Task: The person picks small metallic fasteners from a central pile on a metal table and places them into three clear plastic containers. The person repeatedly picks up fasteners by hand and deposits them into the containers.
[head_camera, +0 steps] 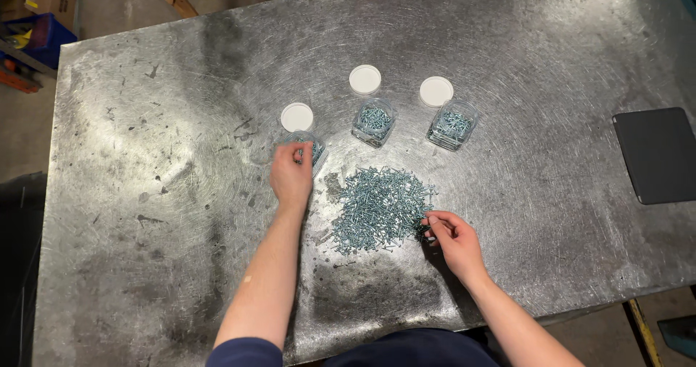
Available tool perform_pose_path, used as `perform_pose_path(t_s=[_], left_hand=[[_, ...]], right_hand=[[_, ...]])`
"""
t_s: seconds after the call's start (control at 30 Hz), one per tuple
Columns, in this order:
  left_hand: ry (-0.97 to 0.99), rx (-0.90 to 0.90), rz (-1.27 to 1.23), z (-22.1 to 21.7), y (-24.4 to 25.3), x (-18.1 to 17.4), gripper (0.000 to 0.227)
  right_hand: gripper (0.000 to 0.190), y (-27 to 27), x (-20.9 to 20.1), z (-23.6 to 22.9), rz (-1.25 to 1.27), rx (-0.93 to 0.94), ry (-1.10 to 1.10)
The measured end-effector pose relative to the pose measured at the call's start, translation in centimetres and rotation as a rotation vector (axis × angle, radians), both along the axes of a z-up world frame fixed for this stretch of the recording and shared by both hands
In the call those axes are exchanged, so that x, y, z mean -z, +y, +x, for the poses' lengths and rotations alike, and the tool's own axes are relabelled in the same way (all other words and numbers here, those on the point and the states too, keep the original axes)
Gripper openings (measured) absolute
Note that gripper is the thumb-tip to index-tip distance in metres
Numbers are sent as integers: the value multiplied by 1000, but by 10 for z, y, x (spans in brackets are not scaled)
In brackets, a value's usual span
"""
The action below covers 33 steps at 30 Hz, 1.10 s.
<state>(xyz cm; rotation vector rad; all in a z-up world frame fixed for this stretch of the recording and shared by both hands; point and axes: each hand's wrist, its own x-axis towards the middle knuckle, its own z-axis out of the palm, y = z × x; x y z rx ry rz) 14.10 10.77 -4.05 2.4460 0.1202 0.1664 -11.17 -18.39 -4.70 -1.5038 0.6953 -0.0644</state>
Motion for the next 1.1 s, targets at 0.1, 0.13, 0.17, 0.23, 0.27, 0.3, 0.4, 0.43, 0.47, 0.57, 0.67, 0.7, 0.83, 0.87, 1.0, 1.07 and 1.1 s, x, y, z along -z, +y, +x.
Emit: perform_pose_path(t_s=[0.1,0.13,0.17,0.23,0.27,0.3,0.4,0.43,0.47,0.57,0.67,0.7,0.83,0.87,1.0,1.07,1.1], left_hand=[[53,122,-60,-34,-27,-1,23],[53,120,-59,-49,-35,9,23],[31,193,-36,-64,-42,18,20],[12,265,-14,-93,-52,33,16],[73,331,-11,-106,-54,38,18],[135,398,-7,-118,-56,43,21],[196,423,80,-138,-46,67,25],[196,424,79,-139,-45,72,25],[204,425,102,-140,-43,77,26],[229,419,132,-133,-44,83,28],[233,442,140,-117,-55,88,29],[224,465,141,-112,-59,89,29],[196,528,171,-96,-82,100,31],[218,540,187,-94,-87,101,32],[282,572,187,-86,-103,105,35],[301,577,192,-85,-105,97,34],[318,579,195,-84,-106,93,33]], right_hand=[[22,-7,2,-4,-16,9,18],[22,-9,6,-5,-15,7,19],[22,-10,10,-6,-27,-2,27],[23,-13,18,-9,-40,-12,37],[22,-14,22,-9,-26,-13,22],[21,-16,25,-9,-11,-14,8],[21,-14,21,-13,-9,-17,-1],[21,-15,22,-16,-10,-15,-1],[21,-15,23,-18,-4,-18,-2],[21,-14,24,-24,3,-27,-1],[21,-18,33,-29,8,-34,-3],[22,-20,37,-30,12,-39,-4],[21,-28,45,-35,3,-31,-11],[21,-29,40,-36,-1,-27,-2],[22,-37,38,-38,-14,-4,6],[22,-38,37,-38,-12,2,7],[22,-39,37,-38,-11,4,7]])
